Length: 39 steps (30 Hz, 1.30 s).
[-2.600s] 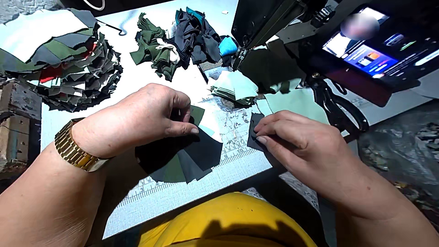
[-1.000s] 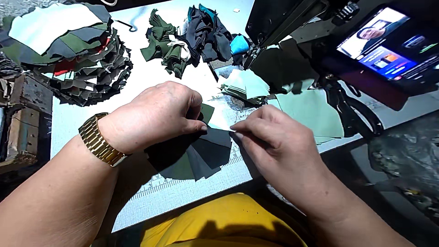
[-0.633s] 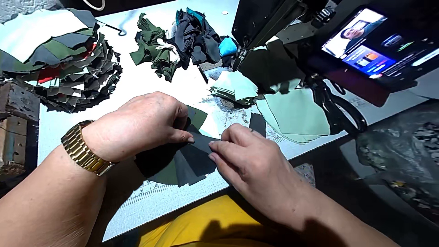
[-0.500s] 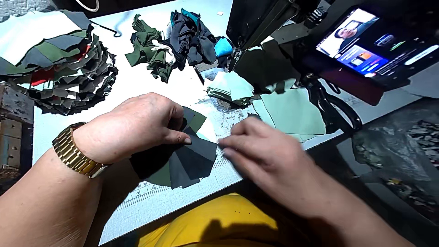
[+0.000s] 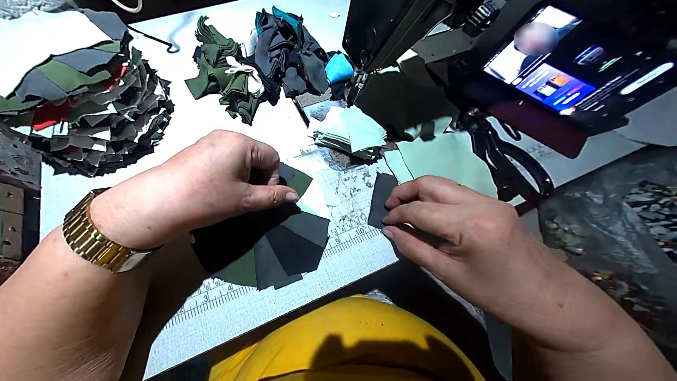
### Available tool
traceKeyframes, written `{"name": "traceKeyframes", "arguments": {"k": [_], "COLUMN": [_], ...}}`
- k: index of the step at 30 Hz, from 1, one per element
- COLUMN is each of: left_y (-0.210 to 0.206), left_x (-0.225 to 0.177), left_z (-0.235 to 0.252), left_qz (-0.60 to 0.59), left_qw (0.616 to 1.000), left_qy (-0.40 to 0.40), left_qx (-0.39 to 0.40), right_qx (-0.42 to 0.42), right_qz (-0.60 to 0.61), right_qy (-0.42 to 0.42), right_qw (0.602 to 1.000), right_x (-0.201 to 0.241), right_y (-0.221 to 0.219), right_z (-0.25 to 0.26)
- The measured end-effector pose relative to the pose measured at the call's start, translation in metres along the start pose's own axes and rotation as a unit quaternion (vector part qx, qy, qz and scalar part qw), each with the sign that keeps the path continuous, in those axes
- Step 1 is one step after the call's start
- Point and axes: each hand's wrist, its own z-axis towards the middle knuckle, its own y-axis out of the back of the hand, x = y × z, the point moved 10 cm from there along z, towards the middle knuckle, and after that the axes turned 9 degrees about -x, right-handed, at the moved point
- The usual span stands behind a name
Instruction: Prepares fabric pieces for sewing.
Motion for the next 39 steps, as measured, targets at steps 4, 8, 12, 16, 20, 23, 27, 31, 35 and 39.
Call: {"name": "traceKeyframes", "arguments": {"k": [4,8,12,16,20,23,27,31,35,39], "left_y": [0.002,0.003,0.004,0.005,0.006,0.005,0.005,0.005,0.005,0.005], "left_x": [0.0,0.001,-0.001,-0.002,-0.002,-0.003,-0.003,-0.004,-0.004,-0.006], "left_z": [-0.001,-0.001,-0.001,-0.001,-0.001,-0.001,-0.001,-0.001,-0.001,-0.002], "left_qz": [-0.006,-0.007,-0.006,0.001,0.0,0.002,-0.002,0.0,-0.001,-0.003], "left_qw": [1.0,1.0,1.0,1.0,1.0,1.0,1.0,1.0,1.0,1.0], "left_qy": [-0.003,0.0,-0.002,-0.004,-0.006,-0.007,-0.008,-0.006,-0.003,-0.005], "left_qx": [-0.004,-0.007,-0.006,-0.01,-0.011,-0.01,-0.014,-0.014,-0.013,-0.012], "right_qx": [-0.014,-0.019,-0.006,-0.014,-0.026,-0.027,-0.031,-0.035,-0.029,-0.023], "right_qz": [0.001,-0.009,-0.034,-0.031,0.007,0.03,0.056,0.062,0.061,0.066], "right_qy": [0.008,0.009,0.018,0.014,-0.02,-0.037,-0.06,-0.07,-0.077,-0.079], "right_qw": [1.0,1.0,0.999,0.999,0.999,0.998,0.996,0.995,0.995,0.994], "right_x": [0.002,0.003,0.008,0.009,0.001,-0.004,-0.01,-0.011,-0.011,-0.01], "right_y": [-0.001,-0.001,-0.005,-0.006,-0.004,-0.004,-0.003,-0.003,-0.003,-0.004], "right_z": [0.001,0.002,0.002,0.002,0.001,0.001,0.001,0.002,0.001,-0.001]}}
